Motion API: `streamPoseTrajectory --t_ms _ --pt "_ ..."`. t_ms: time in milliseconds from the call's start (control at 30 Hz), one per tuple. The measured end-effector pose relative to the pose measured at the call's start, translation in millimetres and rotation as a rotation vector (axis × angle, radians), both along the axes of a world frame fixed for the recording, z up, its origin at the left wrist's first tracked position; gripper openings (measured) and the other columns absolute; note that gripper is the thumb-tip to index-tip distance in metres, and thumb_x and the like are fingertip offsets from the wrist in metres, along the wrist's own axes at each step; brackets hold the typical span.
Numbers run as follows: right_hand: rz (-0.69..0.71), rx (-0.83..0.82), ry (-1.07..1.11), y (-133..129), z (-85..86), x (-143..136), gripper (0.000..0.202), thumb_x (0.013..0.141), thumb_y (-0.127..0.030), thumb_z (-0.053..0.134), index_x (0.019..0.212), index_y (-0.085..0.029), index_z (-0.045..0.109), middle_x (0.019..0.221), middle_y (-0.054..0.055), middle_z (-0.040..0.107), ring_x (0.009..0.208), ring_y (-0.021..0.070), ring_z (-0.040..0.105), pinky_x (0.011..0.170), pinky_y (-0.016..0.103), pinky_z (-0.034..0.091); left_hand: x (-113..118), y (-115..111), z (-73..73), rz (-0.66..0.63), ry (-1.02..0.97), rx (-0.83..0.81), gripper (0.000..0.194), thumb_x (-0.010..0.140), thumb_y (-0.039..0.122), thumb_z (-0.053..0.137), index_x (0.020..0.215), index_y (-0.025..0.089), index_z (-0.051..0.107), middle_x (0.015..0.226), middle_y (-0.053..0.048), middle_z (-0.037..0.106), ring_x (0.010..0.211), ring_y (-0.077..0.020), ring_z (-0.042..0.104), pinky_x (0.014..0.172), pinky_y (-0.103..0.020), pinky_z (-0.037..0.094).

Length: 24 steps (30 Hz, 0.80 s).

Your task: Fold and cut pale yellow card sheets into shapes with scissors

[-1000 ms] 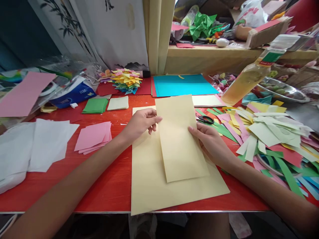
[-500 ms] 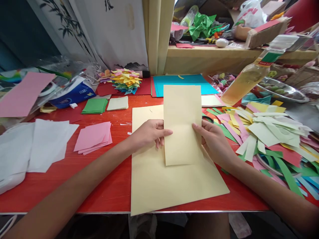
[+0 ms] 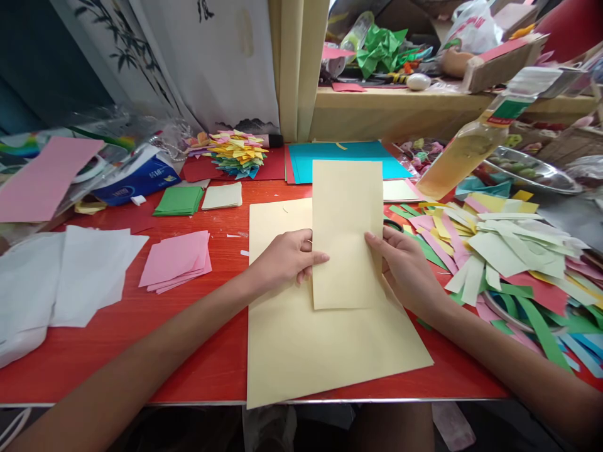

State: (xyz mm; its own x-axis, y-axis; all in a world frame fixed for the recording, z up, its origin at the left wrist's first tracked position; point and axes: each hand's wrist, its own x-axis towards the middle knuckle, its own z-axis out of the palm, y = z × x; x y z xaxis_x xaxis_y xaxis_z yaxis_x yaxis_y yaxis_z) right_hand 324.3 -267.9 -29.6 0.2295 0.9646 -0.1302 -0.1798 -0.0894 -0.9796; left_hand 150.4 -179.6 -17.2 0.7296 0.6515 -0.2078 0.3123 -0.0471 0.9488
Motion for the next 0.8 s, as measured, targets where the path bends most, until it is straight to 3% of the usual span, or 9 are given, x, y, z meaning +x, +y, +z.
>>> streamPoseTrajectory --t_ms 300,400,500,567,800 --pt "-0.07 0.053 -0.042 1.5 0.7 0.2 0.028 0.082 -0.042 0.055 0.103 -0.025 0.062 0.111 0.004 0.064 0.097 0.0243 0.062 0.074 0.037 0.054 -1.6 -2.5 -3.2 -0.022 0.019 0.0 0.024 0.074 0.033 0.059 0.093 0.017 0.057 0.057 0.005 0.05 0.043 -0.0055 0.036 0.041 -0.02 0.026" --pt "-0.091 0.071 -0.044 2.4 -0.1 1.7 0.026 0.082 -0.039 0.055 0.103 -0.025 0.062 0.111 0.004 0.064 0.098 0.0239 0.061 0.075 0.037 0.053 -1.5 -3.2 -5.8 -0.015 0.013 0.016 0.025 0.073 0.033 0.061 0.092 0.016 0.06 0.061 0.002 0.057 0.047 -0.0074 0.044 0.044 -0.02 0.032" --pt "-0.061 0.078 -0.064 1.9 0.8 2.3 0.026 0.082 -0.039 0.055 0.104 -0.026 0.061 0.113 0.004 0.063 0.099 0.0239 0.061 0.074 0.037 0.053 -0.2 -4.3 -7.3 0.007 -0.068 -0.034 0.021 0.073 0.03 0.062 0.089 0.016 0.063 0.081 -0.004 0.066 0.07 -0.0145 0.061 0.06 -0.025 0.046" --pt "-0.019 0.07 -0.087 0.9 1.9 1.2 0.029 0.082 -0.041 0.054 0.106 -0.026 0.059 0.114 0.004 0.062 0.099 0.0241 0.06 0.073 0.036 0.053 1.0 -4.8 -7.9 0.027 -0.151 -0.104 0.021 0.074 0.029 0.061 0.091 0.016 0.064 0.092 -0.005 0.068 0.083 -0.0174 0.064 0.07 -0.028 0.049" --pt "0.067 0.057 -0.29 4.0 1.4 4.1 0.031 0.083 -0.046 0.05 0.104 -0.025 0.06 0.107 0.005 0.064 0.091 0.0223 0.061 0.07 0.034 0.051 2.3 -3.0 -9.4 0.152 -0.248 -0.239 0.023 0.073 0.026 0.063 0.092 0.014 0.064 0.092 -0.007 0.069 0.082 -0.0189 0.065 0.075 -0.033 0.051"
